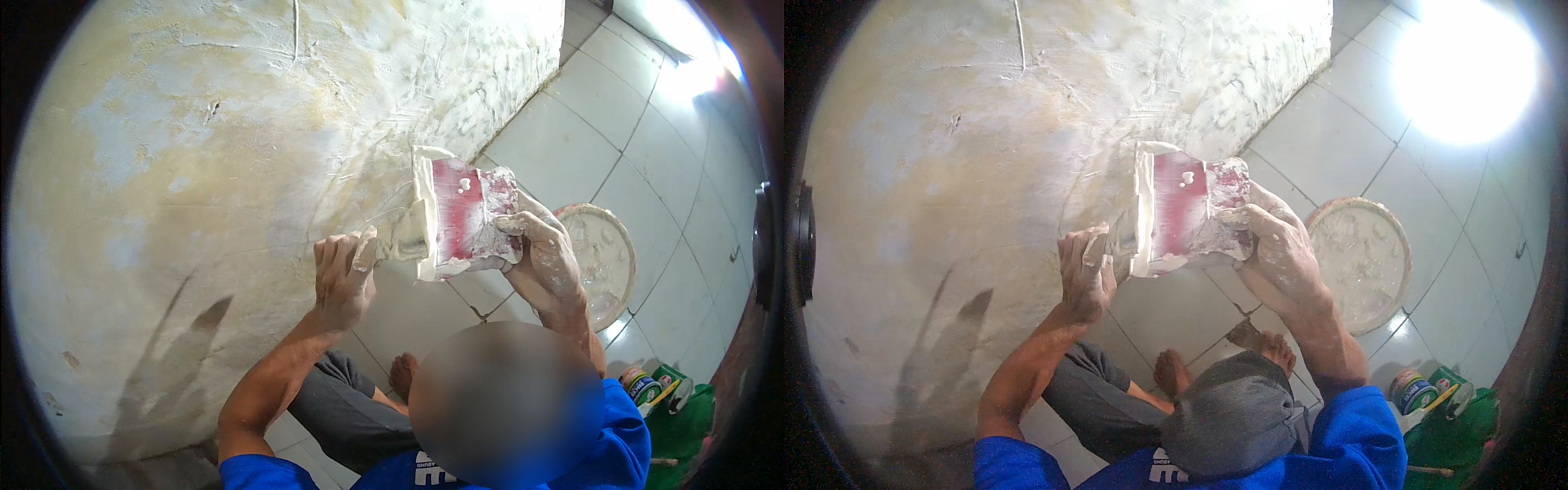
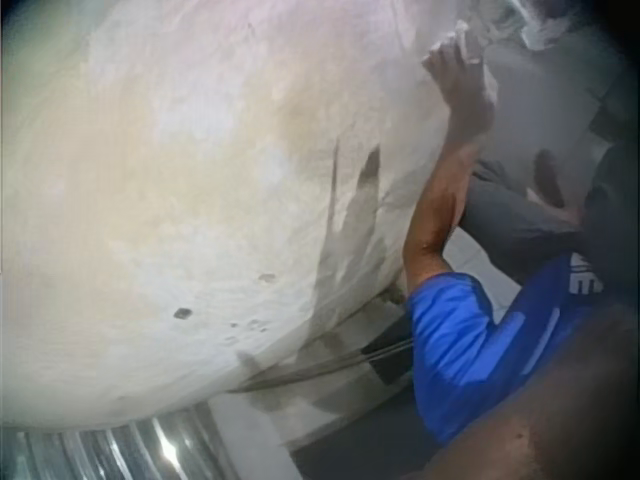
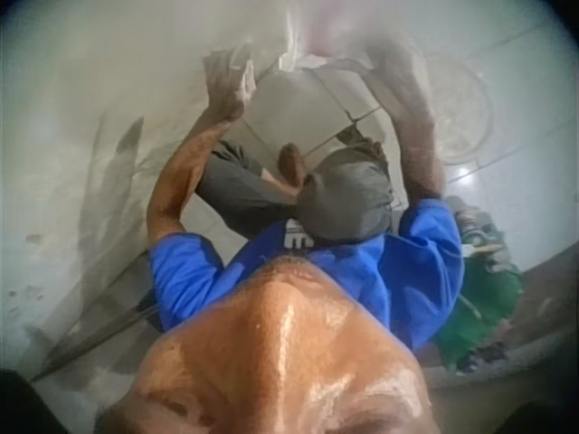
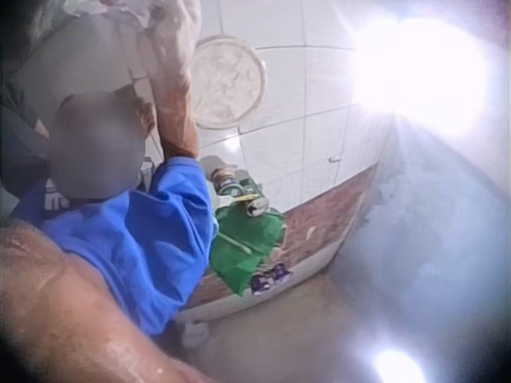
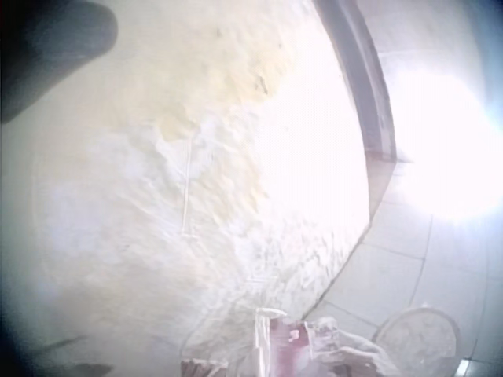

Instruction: The person scoops white plaster from a round tray on the floor using a small trowel and applies it to a vertical wall with a larger trowel. They repeatedly smooth the surface in broad strokes, occasionally scraping excess material back into the tray.

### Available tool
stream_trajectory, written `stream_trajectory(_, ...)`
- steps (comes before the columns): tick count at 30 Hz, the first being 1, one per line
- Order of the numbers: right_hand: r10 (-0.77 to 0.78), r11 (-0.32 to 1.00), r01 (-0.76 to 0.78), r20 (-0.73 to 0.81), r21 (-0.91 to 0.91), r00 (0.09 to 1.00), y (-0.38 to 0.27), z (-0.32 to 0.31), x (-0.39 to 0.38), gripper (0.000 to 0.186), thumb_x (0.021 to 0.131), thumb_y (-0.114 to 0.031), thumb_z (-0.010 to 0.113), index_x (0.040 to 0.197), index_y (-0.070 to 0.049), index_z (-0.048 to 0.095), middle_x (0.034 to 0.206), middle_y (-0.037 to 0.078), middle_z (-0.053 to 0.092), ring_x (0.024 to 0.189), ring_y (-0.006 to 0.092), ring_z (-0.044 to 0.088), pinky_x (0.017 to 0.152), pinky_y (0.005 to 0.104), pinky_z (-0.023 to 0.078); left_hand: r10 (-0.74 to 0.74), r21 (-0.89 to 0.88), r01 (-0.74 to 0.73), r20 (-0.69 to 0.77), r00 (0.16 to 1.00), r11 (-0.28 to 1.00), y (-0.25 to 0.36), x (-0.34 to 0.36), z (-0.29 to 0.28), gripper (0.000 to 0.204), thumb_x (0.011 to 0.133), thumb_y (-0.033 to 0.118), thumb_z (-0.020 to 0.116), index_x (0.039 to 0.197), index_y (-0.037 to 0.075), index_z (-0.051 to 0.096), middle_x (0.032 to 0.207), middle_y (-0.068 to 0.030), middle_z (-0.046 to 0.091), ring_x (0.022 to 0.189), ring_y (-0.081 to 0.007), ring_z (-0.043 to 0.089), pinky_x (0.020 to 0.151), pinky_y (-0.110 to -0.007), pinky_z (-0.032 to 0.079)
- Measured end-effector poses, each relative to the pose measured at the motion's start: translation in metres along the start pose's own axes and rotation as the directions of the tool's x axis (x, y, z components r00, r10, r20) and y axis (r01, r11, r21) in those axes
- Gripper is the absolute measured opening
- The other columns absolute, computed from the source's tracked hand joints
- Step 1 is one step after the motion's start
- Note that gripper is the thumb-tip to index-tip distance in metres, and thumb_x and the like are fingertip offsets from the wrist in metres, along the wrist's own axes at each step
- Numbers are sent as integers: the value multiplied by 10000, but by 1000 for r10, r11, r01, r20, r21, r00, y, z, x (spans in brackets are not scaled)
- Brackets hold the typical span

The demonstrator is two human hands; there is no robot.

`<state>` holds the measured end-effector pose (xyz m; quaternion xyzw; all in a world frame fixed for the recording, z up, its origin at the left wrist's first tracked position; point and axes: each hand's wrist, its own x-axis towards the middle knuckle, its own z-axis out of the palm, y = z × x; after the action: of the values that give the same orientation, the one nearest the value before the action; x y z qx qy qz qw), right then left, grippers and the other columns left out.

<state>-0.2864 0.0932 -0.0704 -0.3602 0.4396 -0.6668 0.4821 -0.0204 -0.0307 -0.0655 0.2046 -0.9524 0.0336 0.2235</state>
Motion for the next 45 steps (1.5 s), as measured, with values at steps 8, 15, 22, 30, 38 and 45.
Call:
stream_trajectory(8, 213, 651, -176, 45, 738, 976, 13, -13, -9, 348, 1005, -53, 459, 1324, 71, 524, 1195, 170, 661, 1062, 236, 684, 888, 420, 606, -84, 104, 64, 198, 977, 992, -4, -3, -11, 510, 835, -56, 619, 1334, 13, 536, 1112, -139, 613, 968, -304, 570, 851, -433, 411)
stream_trajectory(15, 165, 719, 16, -194, 695, 967, 98, -47, 14, 320, 1005, -72, 486, 1309, 20, 531, 1131, 118, 652, 996, 216, 671, 910, 419, 590, -222, -7, 224, 100, 970, 975, -1, 7, -14, 330, 953, 17, 584, 1279, -11, 545, 1056, -157, 599, 952, -311, 559, 820, -414, 438)
stream_trajectory(22, -65, 892, 300, -561, 338, 825, 146, -34, 89, 335, 967, -12, 471, 1290, -1, 559, 1096, 69, 642, 929, 178, 654, 836, 381, 577, -542, -416, 534, 111, 833, 736, 16, 5, -43, 249, 1021, 62, 506, 1250, -36, 488, 1021, -68, 532, 895, -116, 469, 819, -272, 416)
stream_trajectory(30, -556, 618, 139, -305, -774, 773, 164, 74, 120, 360, 950, -2, 530, 1301, 77, 548, 1087, 272, 671, 838, 262, 699, 703, 354, 584, -613, -592, 574, 163, 773, 566, 29, 5, -59, 365, 1019, 69, 487, 1344, -83, 422, 1146, -135, 538, 965, -144, 483, 911, -296, 409)
stream_trajectory(38, -527, 797, 344, -294, -496, 797, 180, 96, 56, 424, 865, 50, 560, 1287, 60, 602, 1017, 247, 712, 890, 336, 731, 742, 363, 591, -610, -645, 537, 136, 781, 544, 27, 8, -74, 389, 983, 88, 501, 1326, -77, 423, 1017, -83, 526, 878, -102, 432, 838, -266, 381)
stream_trajectory(45, 14, 859, 221, -452, 462, 892, 169, 22, 78, 339, 966, -17, 450, 1288, 19, 550, 1130, 118, 667, 967, 210, 682, 869, 394, 580, -663, -679, 521, 67, 746, 518, 8, -8, -60, 386, 965, 116, 528, 1323, -11, 459, 945, -29, 525, 756, -57, 426, 637, -175, 342)
